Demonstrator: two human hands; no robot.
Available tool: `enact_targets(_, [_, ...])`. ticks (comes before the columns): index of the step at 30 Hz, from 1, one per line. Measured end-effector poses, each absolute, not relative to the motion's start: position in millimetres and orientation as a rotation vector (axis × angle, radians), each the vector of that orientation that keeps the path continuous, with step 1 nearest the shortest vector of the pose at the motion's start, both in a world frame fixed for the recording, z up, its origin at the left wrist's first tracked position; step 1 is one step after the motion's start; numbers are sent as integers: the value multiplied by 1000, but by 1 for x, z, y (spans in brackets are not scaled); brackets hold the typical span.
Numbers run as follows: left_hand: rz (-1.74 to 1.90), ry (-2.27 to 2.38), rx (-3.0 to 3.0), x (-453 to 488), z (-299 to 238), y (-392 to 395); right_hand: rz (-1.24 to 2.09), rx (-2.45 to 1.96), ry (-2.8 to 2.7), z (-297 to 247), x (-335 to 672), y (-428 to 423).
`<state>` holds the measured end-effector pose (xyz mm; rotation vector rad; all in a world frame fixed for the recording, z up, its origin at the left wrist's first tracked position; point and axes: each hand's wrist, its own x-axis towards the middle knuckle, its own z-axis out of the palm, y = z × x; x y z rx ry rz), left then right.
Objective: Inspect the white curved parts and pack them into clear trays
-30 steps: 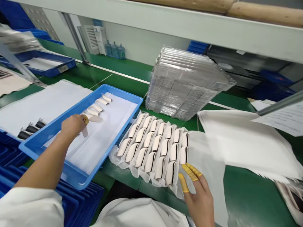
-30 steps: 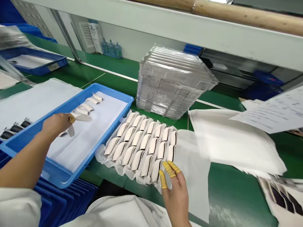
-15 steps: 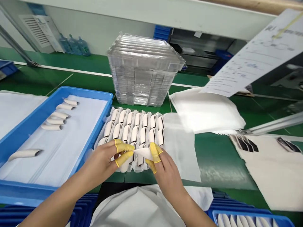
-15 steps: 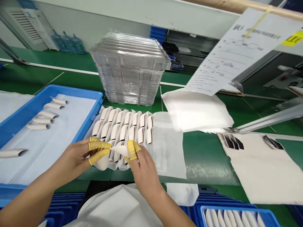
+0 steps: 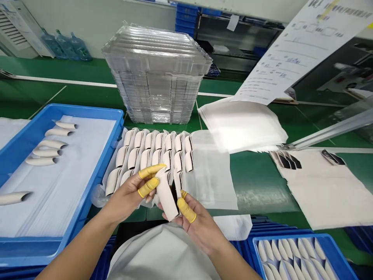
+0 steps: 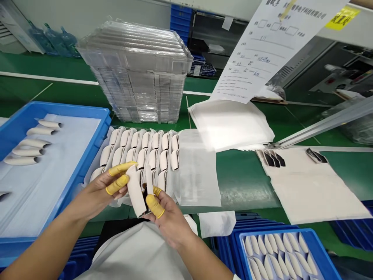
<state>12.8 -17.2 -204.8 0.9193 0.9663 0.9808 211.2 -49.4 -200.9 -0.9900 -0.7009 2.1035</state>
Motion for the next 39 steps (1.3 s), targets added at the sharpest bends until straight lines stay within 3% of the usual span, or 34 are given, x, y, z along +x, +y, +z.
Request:
enact_targets(27, [1266,1315,1213,31,-173,-2,1774,-1000,-1150,-196,205,-67])
enact_targets(39, [945,1140,697,42,-192,16,1629,-1135,-1240,-175,207,-65])
